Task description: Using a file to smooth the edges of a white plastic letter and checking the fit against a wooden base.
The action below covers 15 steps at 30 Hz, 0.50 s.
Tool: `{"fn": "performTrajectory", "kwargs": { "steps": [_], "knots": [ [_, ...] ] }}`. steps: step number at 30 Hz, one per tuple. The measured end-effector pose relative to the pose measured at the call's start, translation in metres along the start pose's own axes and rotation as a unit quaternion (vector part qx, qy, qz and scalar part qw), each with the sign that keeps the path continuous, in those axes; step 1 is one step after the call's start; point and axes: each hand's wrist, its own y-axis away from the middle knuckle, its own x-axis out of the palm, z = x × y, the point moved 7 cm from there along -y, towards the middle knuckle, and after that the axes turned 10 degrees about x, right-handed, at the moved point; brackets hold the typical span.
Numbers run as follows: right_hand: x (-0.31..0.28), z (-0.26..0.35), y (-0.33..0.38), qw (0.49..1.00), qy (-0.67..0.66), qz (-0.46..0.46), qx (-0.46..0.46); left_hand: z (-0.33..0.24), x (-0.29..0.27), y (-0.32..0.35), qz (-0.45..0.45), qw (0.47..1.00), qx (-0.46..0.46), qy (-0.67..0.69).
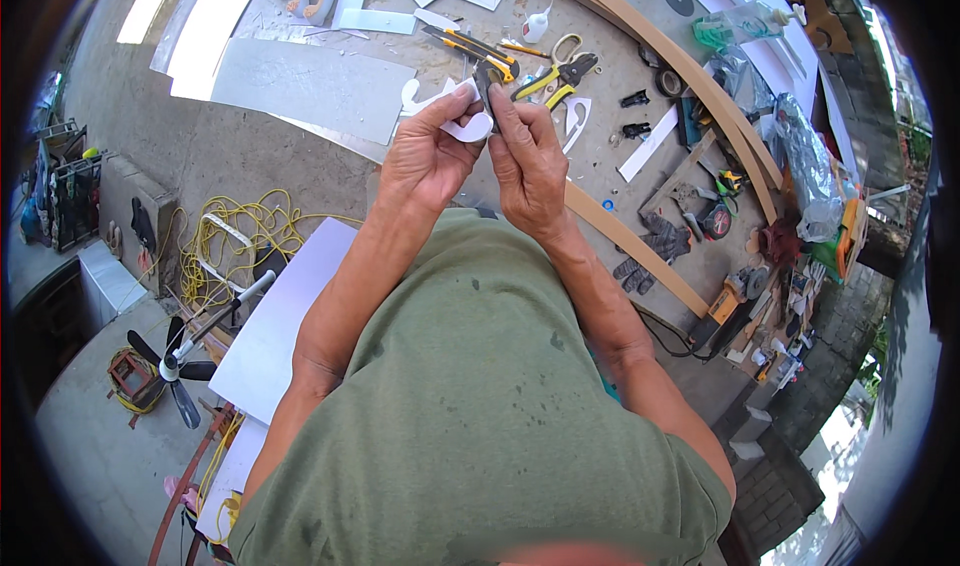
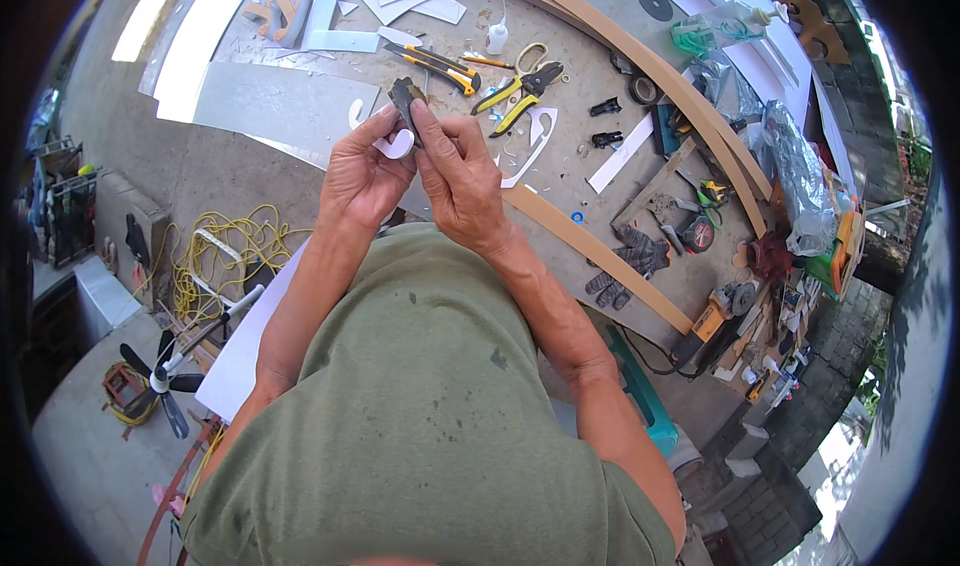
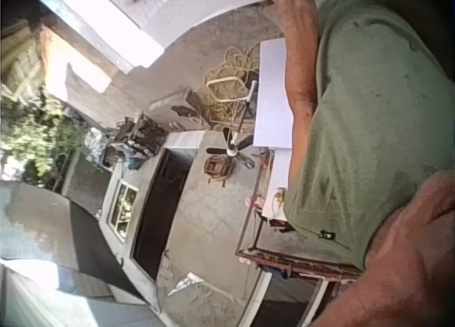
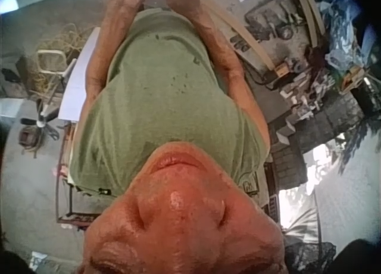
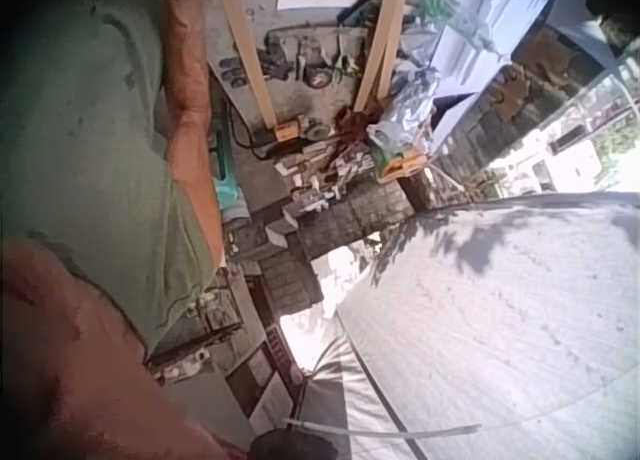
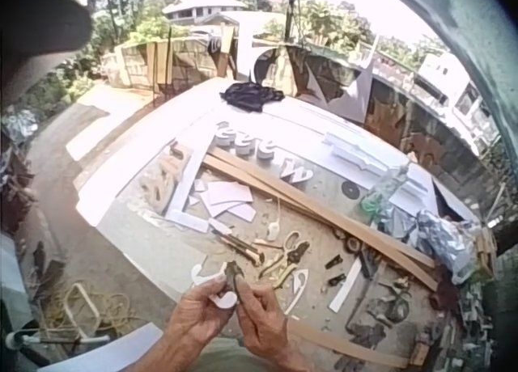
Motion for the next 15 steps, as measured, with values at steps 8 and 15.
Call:
{"fn": "performTrajectory", "kwargs": {
  "steps": [8, 15],
  "knots": [
    [-0.001, -0.004, -0.005, 1.0, -0.003, -0.009, 0.004, 0.005, 0.002, 0.006, 0.008, 0.999, -0.028, 0.043],
    [-0.005, -0.038, -0.013, 0.928, -0.277, 0.026, 0.248, 0.013, 0.005, 0.005, 0.051, 0.999, -0.015, -0.004]
  ]
}}
